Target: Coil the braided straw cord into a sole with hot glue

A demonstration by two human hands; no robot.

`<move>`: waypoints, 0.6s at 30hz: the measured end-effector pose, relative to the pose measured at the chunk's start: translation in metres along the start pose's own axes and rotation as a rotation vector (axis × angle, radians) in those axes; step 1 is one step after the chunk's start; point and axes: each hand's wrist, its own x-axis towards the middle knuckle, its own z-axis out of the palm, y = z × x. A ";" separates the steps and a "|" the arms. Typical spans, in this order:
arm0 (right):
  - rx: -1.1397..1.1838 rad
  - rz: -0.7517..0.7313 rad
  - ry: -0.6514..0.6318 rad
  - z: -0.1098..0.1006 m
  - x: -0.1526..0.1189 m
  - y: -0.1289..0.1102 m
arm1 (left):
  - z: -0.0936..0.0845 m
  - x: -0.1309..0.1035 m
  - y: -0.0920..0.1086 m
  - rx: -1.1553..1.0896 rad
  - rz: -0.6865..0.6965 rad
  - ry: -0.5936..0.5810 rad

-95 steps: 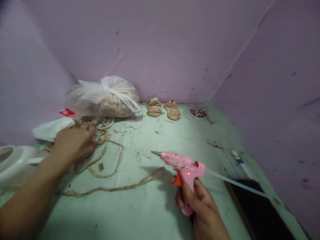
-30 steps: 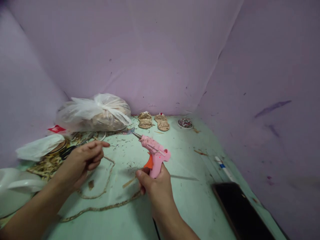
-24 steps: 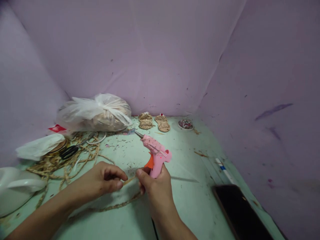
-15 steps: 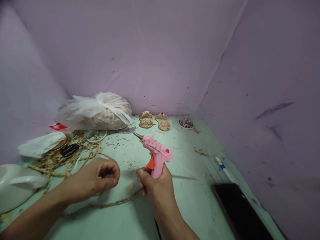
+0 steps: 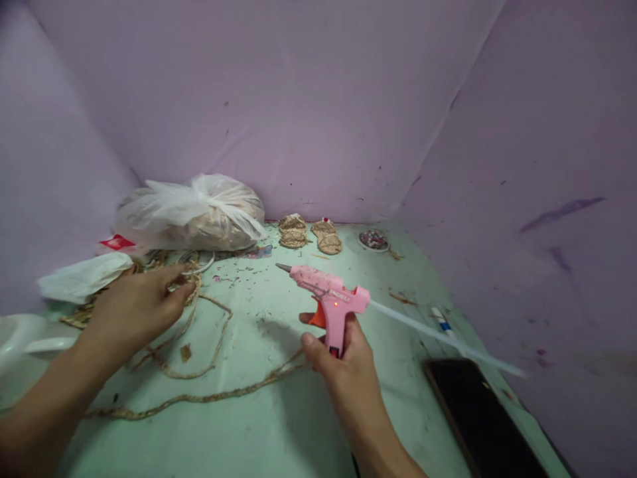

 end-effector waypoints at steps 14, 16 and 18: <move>-0.509 0.005 -0.020 -0.081 -0.042 0.027 | 0.065 -0.074 0.056 -0.562 0.157 -0.496; -0.546 0.022 -0.058 -0.089 -0.047 0.033 | 0.068 -0.072 0.057 -0.579 0.099 -0.560; -0.562 0.050 -0.097 -0.098 -0.051 0.040 | 0.069 -0.070 0.057 -0.573 0.074 -0.603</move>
